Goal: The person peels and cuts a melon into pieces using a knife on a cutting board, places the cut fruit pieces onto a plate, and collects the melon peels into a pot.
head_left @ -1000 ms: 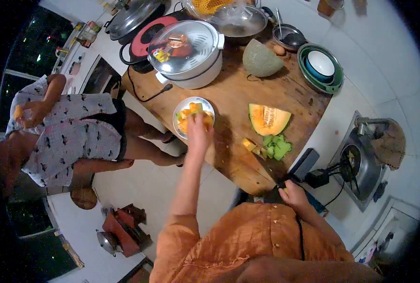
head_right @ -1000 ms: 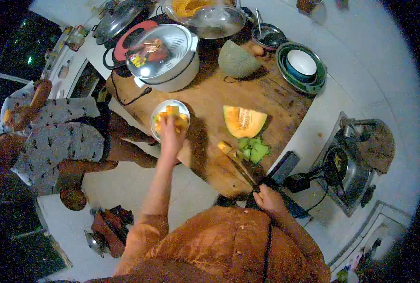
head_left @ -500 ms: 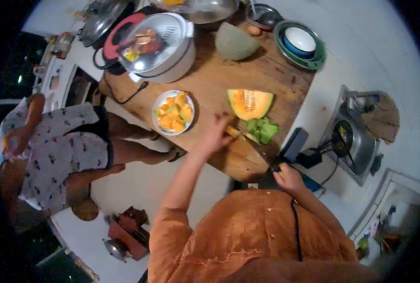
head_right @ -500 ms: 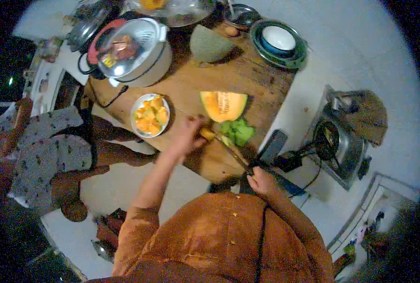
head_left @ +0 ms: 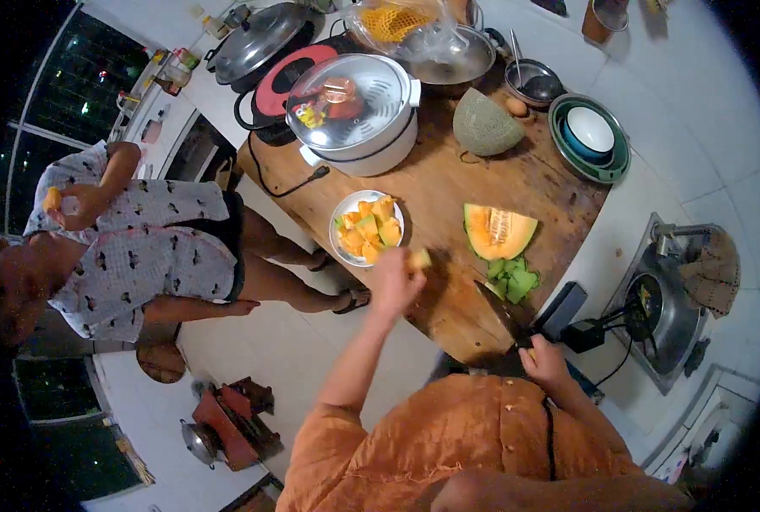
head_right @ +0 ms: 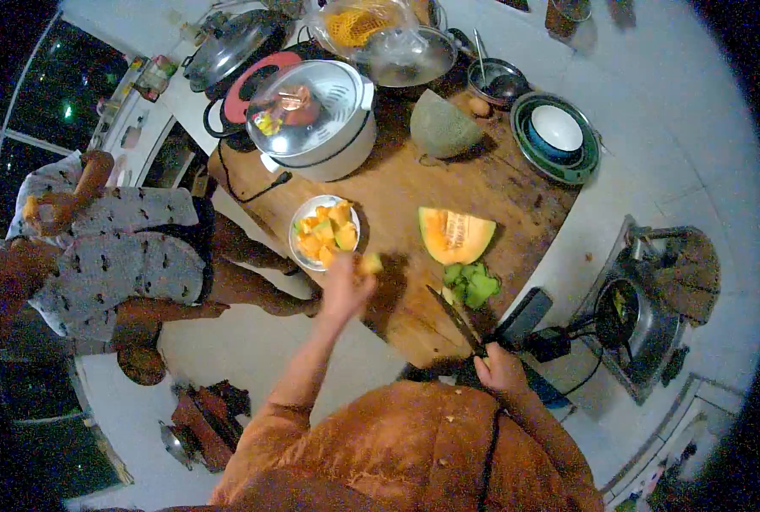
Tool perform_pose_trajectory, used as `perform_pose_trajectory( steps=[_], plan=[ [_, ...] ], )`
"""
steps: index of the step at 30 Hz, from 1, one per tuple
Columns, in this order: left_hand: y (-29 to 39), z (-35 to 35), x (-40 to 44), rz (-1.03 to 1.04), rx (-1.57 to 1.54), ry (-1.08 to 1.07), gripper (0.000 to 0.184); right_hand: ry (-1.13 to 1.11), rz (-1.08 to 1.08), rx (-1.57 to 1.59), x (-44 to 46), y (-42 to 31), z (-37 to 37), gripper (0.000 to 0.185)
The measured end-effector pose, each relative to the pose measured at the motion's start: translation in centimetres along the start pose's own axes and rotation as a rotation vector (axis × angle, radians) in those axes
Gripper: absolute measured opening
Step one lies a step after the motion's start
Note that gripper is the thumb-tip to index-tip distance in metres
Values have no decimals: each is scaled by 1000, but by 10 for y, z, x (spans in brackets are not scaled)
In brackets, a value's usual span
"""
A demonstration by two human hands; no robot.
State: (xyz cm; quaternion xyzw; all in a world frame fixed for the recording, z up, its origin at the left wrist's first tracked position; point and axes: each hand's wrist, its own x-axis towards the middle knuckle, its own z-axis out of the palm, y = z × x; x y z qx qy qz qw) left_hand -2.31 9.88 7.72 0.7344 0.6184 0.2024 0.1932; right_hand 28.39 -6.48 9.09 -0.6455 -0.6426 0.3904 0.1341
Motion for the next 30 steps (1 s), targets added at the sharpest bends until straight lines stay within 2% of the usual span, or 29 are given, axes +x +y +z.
perform_pose_trajectory(
  steps=[2, 4, 6, 9, 10, 12, 13, 14, 16, 17, 19, 22, 24, 26, 28, 30],
  plan=[
    [-32, -18, 27, -67, 6, 256, 35, -6, 30, 11, -1, 5, 5, 27],
    [-57, -38, 58, -128, -69, 388, 36, -10, 50, 11, -1, 6, 8, 28],
    [-85, -50, 87, -171, 75, 385, 34, -15, 62, 0, -1, 3, 8, 28],
    [-100, -58, 111, -209, 216, 186, 37, 13, 45, 65, -3, -5, 5, 29],
    [-103, -57, 115, -316, 155, 24, 42, -33, 81, 38, -3, -8, 3, 30],
    [-145, -32, 132, -374, 317, -176, 50, -115, 176, -15, -1, -16, -5, 30],
    [-152, -35, 135, -350, 257, -171, 53, -114, 176, -41, -2, -16, -6, 30],
    [-149, -37, 133, -330, 200, -162, 55, -115, 170, -66, 0, -13, -3, 30],
    [-110, -47, 117, -220, 303, 91, 56, -136, 180, -80, 0, -6, 5, 29],
    [-101, -45, 110, -211, 238, 186, 50, -156, 191, -69, 1, -2, 11, 29],
    [-91, -38, 92, -97, 175, 246, 46, -200, 201, -85, 6, 0, 20, 27],
    [-59, -20, 44, 93, 67, 300, 37, -78, 55, -75, 5, 14, 39, 26],
    [-46, 2, 5, 171, 40, 203, 33, -99, 40, -97, 9, 11, 37, 25],
    [-29, 19, -27, 149, -53, 57, 32, -122, 48, -102, 18, 9, 35, 25],
    [-12, 33, -51, 17, -206, -22, 32, -158, 103, -86, 20, 9, 33, 25],
    [-3, 50, -67, -72, -329, -36, 31, -104, 25, -73, 18, 17, 38, 23]
  ],
)
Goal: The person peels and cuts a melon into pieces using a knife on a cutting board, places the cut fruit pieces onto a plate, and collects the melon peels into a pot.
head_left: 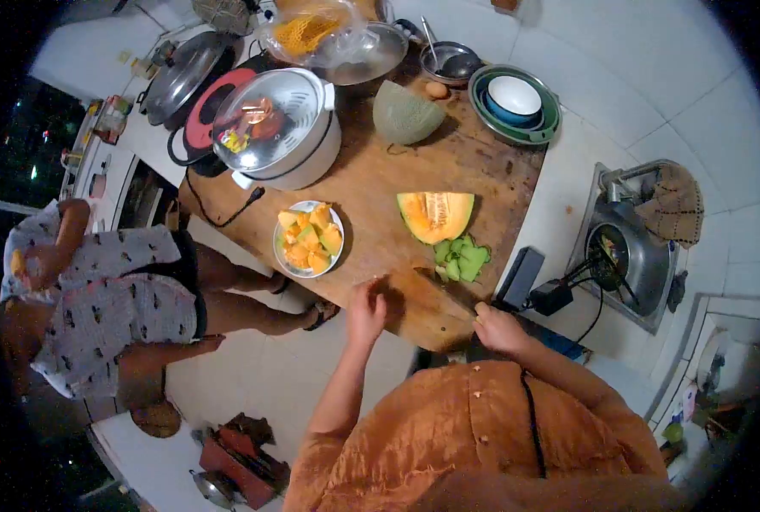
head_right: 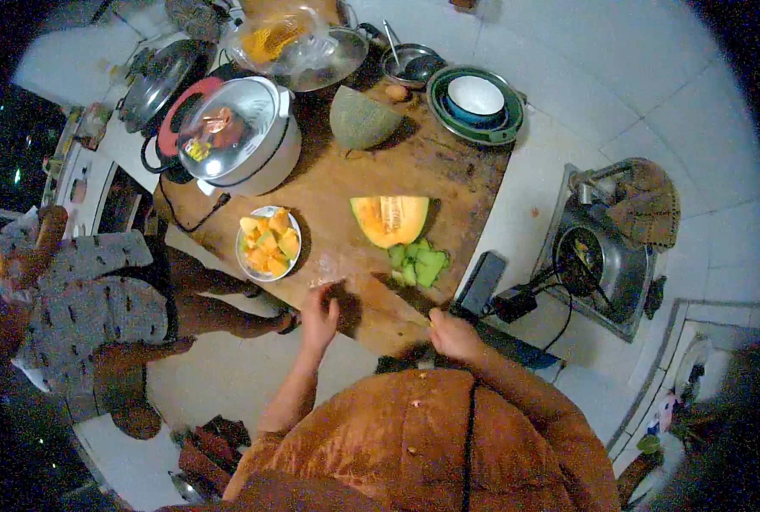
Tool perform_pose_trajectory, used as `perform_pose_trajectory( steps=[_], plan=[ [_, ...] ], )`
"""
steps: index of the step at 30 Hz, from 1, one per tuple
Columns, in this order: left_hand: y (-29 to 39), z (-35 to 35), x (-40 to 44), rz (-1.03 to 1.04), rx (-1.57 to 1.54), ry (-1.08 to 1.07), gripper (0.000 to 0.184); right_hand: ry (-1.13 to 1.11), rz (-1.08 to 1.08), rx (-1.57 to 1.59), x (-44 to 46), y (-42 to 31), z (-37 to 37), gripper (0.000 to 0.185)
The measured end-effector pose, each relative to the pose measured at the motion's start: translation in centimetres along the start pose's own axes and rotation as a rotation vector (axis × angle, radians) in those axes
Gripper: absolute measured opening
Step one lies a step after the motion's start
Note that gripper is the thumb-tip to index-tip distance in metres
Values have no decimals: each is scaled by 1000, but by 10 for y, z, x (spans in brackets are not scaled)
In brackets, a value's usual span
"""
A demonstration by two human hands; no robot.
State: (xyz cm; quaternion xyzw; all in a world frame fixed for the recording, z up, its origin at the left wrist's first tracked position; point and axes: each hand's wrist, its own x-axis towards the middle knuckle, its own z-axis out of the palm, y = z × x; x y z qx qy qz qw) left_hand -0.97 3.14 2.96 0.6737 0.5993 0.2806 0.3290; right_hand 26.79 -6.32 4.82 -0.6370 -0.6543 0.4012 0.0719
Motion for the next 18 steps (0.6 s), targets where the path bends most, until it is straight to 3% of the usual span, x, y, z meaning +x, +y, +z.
perform_pose_trajectory(
  steps=[4, 7, 15, 18],
  plan=[
    [8, 22, -9, -33, -148, 37, 31, -12, -10, -33, 4, -5, 1, 19],
    [-3, 34, -7, -85, 48, -30, 36, -126, 128, -67, 6, -14, -5, 18],
    [13, 33, -7, -73, 236, -45, 41, 111, 41, 22, -3, -2, -11, 22],
    [-2, 49, -10, -102, 117, -5, 44, 122, 111, 25, -2, -3, -22, 19]
  ],
)
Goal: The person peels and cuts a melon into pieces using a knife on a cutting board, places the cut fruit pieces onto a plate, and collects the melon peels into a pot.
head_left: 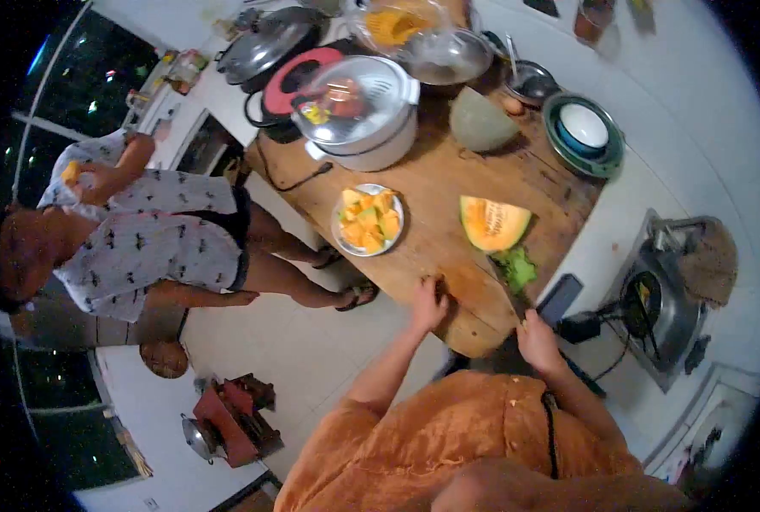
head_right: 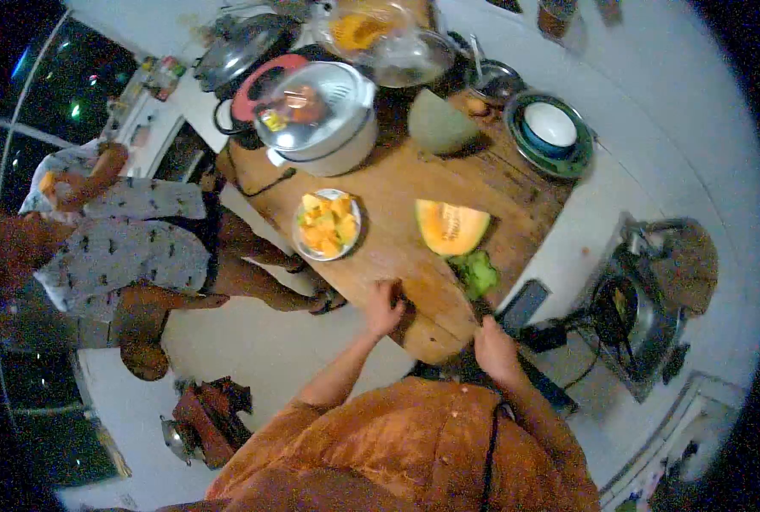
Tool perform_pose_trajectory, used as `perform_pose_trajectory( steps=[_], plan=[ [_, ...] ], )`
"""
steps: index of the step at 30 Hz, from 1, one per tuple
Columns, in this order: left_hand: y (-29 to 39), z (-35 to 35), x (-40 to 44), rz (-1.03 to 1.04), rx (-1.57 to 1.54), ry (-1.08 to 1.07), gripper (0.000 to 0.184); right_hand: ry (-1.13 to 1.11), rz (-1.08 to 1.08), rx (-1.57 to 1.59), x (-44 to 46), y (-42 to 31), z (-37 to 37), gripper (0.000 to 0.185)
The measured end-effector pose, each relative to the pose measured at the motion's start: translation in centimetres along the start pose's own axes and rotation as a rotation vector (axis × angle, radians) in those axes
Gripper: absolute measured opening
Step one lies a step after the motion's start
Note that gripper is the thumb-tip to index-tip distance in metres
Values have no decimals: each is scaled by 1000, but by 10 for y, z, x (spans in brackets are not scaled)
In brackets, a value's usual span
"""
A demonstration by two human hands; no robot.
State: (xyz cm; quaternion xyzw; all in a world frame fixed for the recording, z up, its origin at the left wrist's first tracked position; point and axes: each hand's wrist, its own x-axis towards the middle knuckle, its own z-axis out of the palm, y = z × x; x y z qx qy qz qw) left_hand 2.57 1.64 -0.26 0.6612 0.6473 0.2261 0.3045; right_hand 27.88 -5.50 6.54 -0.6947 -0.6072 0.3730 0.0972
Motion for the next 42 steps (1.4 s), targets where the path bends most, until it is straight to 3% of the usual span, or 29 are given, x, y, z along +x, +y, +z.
perform_pose_trajectory(
  steps=[1, 4, 9, 12, 16, 18, 20, 26, 29, 32, 35, 37, 42],
  plan=[
    [3, 0, -5, -16, 18, -16, 44, -1, -153, -72, 0, 7, 1, 16],
    [10, -2, -1, 19, 84, 31, 44, -104, -51, -114, 4, 9, -2, 14],
    [16, 7, 3, -59, 140, 116, 37, -118, -89, -78, 14, 14, -7, 13],
    [10, 12, 25, -202, -178, 160, 36, -133, -136, -80, 15, 23, -10, 13],
    [37, 7, 88, -133, -323, 230, 47, -167, -154, -83, 18, 24, -7, 14],
    [18, 30, 130, -8, -510, 158, 50, -194, -92, -75, 17, 19, -8, 18],
    [64, 11, 143, -159, -541, -5, 49, -202, -142, -139, 15, 21, -8, 16],
    [50, 27, 182, -228, -278, -196, 45, -193, -92, -192, 19, 20, -2, 15],
    [59, 32, 185, -283, -324, -241, 51, -257, -82, -203, 23, 22, -1, 16],
    [90, 27, 173, -195, -477, -46, 59, -250, -102, -210, 25, 23, -1, 17],
    [84, 32, 169, -307, -407, -99, 65, -287, -111, -201, 21, 16, -10, 16],
    [67, 38, 173, -256, -542, -101, 63, -304, -77, -207, 20, 11, -15, 14],
    [75, -11, 140, -360, -904, 61, 53, -260, -135, -253, 19, 18, -7, 16]
  ],
)
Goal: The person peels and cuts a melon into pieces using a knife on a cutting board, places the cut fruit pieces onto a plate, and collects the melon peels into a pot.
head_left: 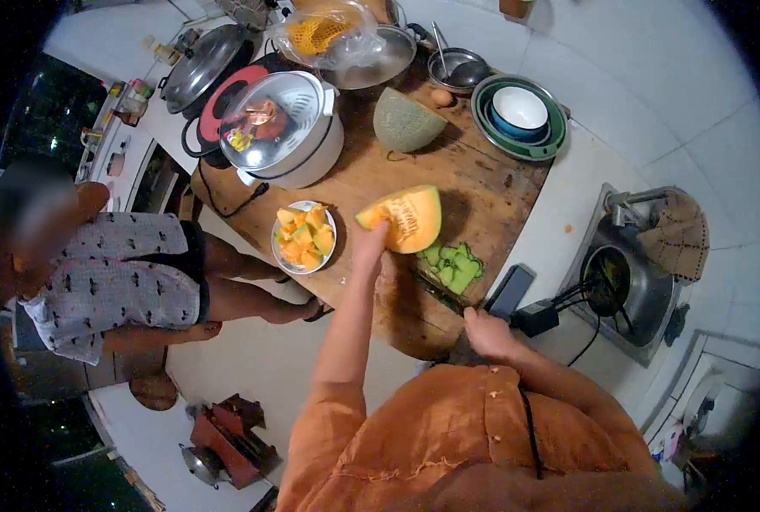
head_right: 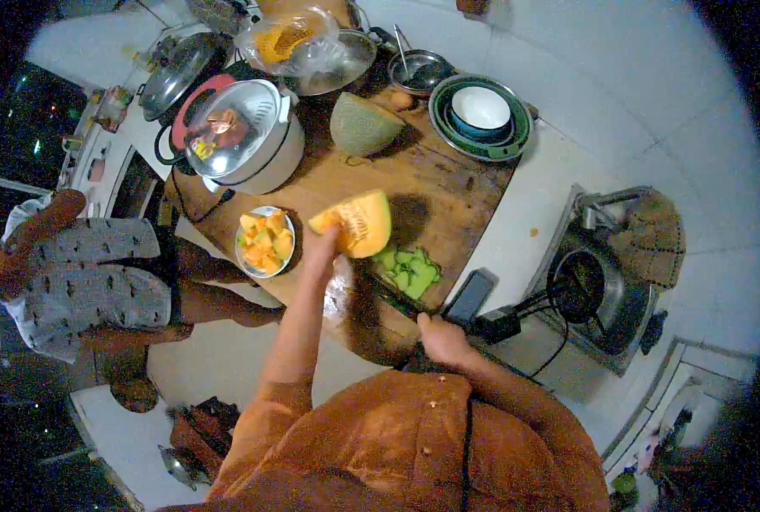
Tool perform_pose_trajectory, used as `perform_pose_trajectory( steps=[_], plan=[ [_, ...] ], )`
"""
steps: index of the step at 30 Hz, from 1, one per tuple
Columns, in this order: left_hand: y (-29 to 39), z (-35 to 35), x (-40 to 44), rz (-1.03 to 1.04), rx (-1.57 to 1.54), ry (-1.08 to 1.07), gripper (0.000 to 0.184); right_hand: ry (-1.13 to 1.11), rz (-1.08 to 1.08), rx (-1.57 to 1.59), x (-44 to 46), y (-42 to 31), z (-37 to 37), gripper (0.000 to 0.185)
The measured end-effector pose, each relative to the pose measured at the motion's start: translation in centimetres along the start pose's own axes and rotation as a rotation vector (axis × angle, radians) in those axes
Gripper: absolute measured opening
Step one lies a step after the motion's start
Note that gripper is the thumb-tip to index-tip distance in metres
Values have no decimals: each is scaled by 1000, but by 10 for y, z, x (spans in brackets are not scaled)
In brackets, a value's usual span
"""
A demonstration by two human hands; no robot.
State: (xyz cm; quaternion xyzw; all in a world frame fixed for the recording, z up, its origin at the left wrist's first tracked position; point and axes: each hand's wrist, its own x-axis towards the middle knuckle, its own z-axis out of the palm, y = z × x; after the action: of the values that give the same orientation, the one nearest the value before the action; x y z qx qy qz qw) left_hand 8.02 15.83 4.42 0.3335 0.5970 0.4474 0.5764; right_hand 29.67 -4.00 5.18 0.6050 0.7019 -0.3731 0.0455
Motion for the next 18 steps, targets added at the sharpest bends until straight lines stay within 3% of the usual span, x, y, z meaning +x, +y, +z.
perform_pose_trajectory(
  steps=[3, 7, 10, 18],
  plan=[
    [8, -24, -35, 12, -115, 149, 51, 112, -61, 28, 1, 9, 8, 17],
    [-18, -59, -76, 80, -28, 276, 56, 158, 78, 201, 1, 5, -12, 15],
    [-56, -76, -97, 47, 59, 275, 59, 353, 63, 283, 2, 6, -9, 24],
    [-95, -61, -129, 36, 168, 354, 65, 355, 49, 407, -2, -15, -20, 27]
  ],
)
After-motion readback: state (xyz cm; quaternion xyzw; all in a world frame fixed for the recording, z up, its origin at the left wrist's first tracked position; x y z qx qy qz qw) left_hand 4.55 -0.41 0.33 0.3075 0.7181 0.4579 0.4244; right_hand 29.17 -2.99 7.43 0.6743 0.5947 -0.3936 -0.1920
